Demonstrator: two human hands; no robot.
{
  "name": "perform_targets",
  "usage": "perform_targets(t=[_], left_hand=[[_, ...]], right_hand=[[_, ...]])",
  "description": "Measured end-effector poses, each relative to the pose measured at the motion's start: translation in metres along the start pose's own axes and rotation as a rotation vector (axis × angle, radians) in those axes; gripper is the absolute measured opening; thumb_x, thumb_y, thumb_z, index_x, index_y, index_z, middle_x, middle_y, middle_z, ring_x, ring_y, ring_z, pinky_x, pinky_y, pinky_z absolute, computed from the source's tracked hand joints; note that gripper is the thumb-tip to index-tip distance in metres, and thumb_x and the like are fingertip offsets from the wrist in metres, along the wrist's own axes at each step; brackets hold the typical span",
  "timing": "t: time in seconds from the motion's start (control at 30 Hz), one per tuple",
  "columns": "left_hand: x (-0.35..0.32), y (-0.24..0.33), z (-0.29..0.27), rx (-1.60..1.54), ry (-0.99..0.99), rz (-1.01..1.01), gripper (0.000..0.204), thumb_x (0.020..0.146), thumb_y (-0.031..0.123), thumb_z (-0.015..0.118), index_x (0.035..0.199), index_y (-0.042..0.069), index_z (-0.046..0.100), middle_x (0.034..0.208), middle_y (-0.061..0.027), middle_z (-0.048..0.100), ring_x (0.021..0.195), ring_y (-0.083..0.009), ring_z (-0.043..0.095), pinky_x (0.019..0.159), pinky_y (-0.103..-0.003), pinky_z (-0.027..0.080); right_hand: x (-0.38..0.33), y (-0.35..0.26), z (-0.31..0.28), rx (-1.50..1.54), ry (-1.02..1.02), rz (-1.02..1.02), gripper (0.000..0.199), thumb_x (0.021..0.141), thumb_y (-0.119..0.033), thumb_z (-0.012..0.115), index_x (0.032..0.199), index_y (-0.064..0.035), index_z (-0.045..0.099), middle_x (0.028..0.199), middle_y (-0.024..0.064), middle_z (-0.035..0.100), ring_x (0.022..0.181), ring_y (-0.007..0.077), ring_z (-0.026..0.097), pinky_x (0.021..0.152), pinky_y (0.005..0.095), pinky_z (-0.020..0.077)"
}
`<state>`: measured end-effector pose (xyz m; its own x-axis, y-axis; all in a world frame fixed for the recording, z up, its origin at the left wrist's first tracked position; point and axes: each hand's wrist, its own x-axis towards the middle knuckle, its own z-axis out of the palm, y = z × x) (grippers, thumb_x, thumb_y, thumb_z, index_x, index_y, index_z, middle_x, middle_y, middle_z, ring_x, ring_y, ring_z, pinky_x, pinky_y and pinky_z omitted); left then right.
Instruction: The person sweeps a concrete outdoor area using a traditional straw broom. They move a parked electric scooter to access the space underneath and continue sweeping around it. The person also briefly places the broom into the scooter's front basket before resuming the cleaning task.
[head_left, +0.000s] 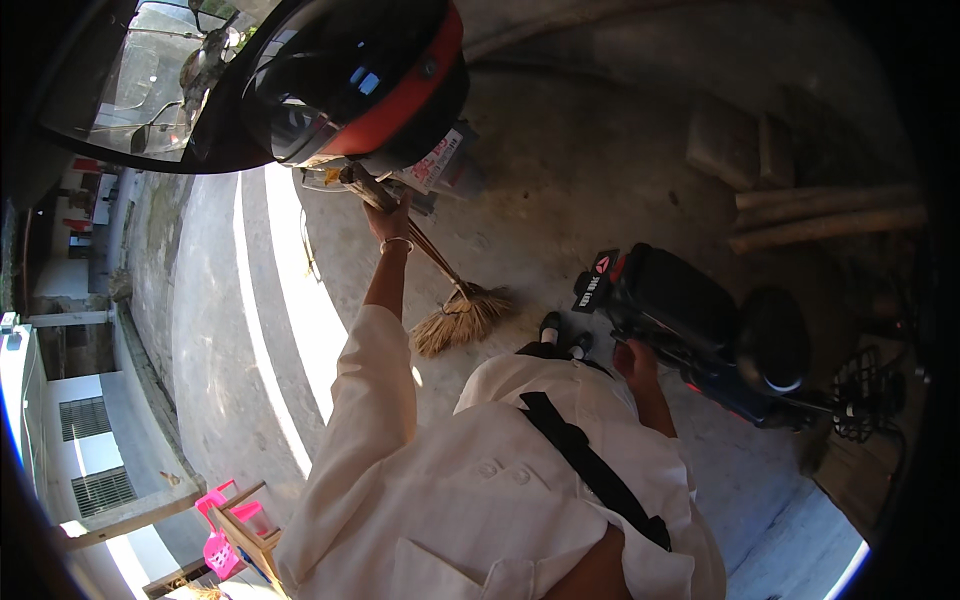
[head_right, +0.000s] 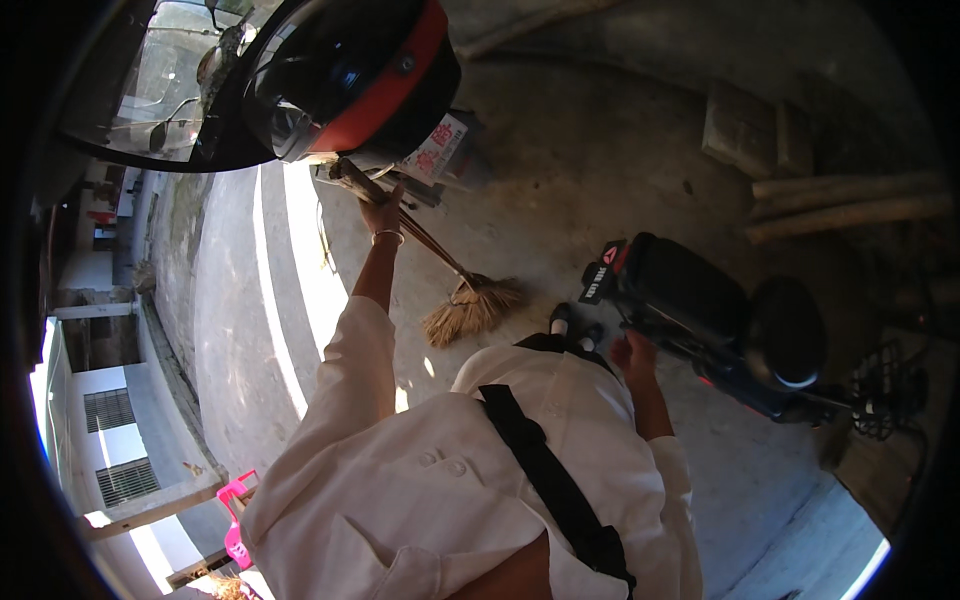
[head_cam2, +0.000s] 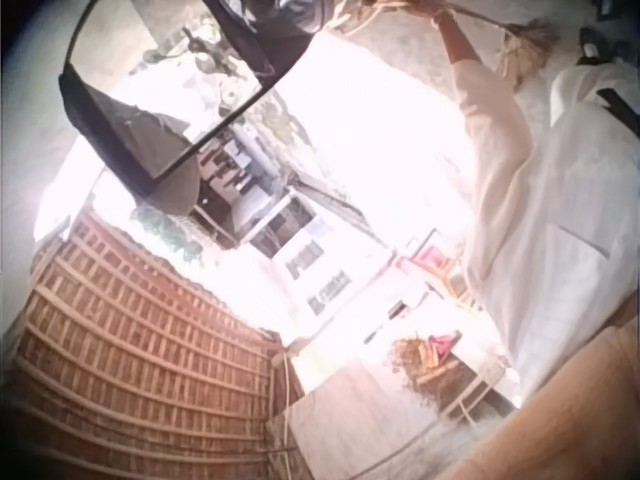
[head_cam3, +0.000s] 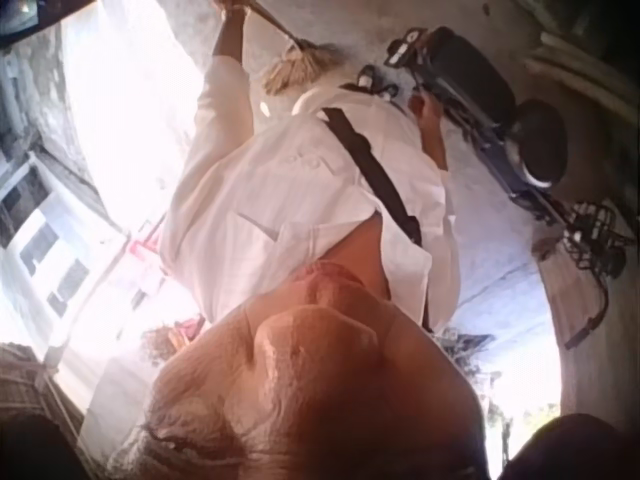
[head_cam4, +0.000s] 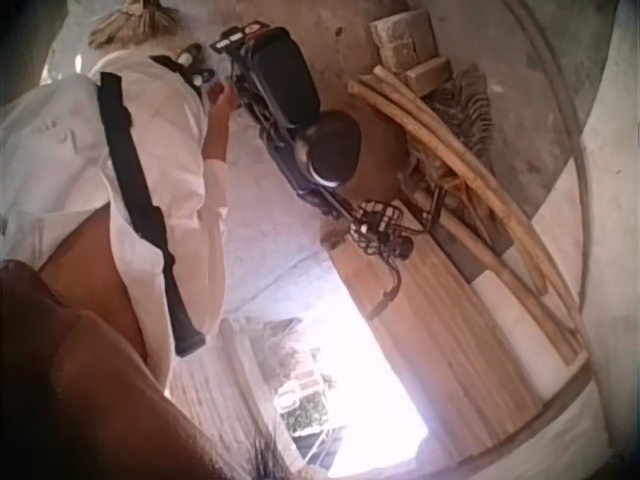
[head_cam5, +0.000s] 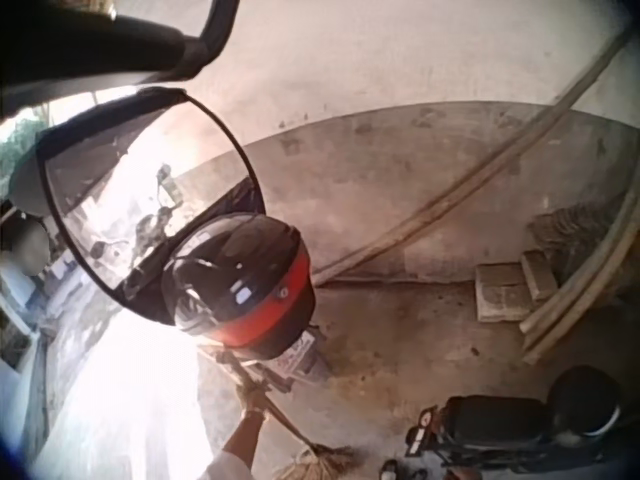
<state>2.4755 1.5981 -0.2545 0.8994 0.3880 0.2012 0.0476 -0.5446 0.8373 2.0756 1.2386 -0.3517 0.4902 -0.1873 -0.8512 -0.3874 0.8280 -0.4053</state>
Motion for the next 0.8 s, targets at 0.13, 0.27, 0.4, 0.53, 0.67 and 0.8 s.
perform_targets(t=[0.13,0.27,0.4,0.53,0.67,0.8], left_hand=[[-0.009,0.017,-0.015,0.075,0.004,0.021,0.076,0.051,0.030,0.080,0.108,0.000,0.040,0.094,-0.0149,0.057,0.083,-0.0285,0.056,0.074,-0.036,0.044],[-0.019,0.015,-0.021,-0.020,0.014,0.036,0.082,0.049,0.031,0.080,0.114,0.003,0.038,0.093,-0.0136,0.056,0.086,-0.0276,0.054,0.079,-0.036,0.041],[-0.047,0.007,-0.021,0.185,0.094,0.012,0.095,0.048,0.033,0.080,0.124,0.007,0.029,0.106,-0.0158,0.048,0.101,-0.0306,0.043,0.087,-0.041,0.034],[-0.119,0.021,-0.040,0.241,0.026,-0.237,0.100,0.052,0.035,0.079,0.130,0.010,0.022,0.114,-0.0179,0.038,0.108,-0.0324,0.035,0.092,-0.042,0.029],[-0.177,-0.051,-0.056,0.359,-0.222,-0.289,0.085,0.056,0.032,0.075,0.126,0.009,0.032,0.112,-0.0182,0.042,0.106,-0.0325,0.038,0.092,-0.042,0.030],[-0.210,-0.071,-0.050,0.284,-0.526,-0.311,0.063,0.061,0.027,0.071,0.114,0.005,0.046,0.101,-0.0168,0.054,0.091,-0.0265,0.053,0.080,-0.036,0.043]], right_hand=[[-0.010,0.007,0.002,-0.016,-0.014,-0.013,0.022,0.079,-0.028,0.056,0.089,-0.0093,0.051,0.074,0.0077,0.059,0.059,0.0181,0.057,0.049,0.0298,0.0479],[-0.010,0.015,0.001,-0.027,0.038,-0.024,0.020,0.078,-0.026,0.056,0.088,-0.0078,0.054,0.070,0.0059,0.058,0.056,0.0163,0.056,0.047,0.0275,0.0475],[0.003,0.014,-0.008,0.046,0.056,-0.124,0.020,0.079,-0.023,0.055,0.091,-0.0073,0.054,0.073,0.0074,0.059,0.058,0.0173,0.056,0.049,0.0286,0.0484],[0.005,-0.021,-0.012,-0.130,0.330,-0.576,0.029,0.080,-0.012,0.050,0.108,-0.0051,0.049,0.082,0.0115,0.058,0.066,0.0203,0.058,0.056,0.0306,0.0484],[-0.016,-0.074,-0.003,-0.990,0.765,-1.110,0.037,0.077,-0.010,0.047,0.114,-0.0058,0.046,0.105,0.0146,0.050,0.096,0.0307,0.049,0.081,0.0401,0.0396],[0.010,-0.093,-0.037,-1.238,0.910,-1.005,0.040,0.074,-0.013,0.049,0.113,-0.0063,0.047,0.114,0.0160,0.044,0.104,0.0329,0.042,0.087,0.0427,0.0343]])
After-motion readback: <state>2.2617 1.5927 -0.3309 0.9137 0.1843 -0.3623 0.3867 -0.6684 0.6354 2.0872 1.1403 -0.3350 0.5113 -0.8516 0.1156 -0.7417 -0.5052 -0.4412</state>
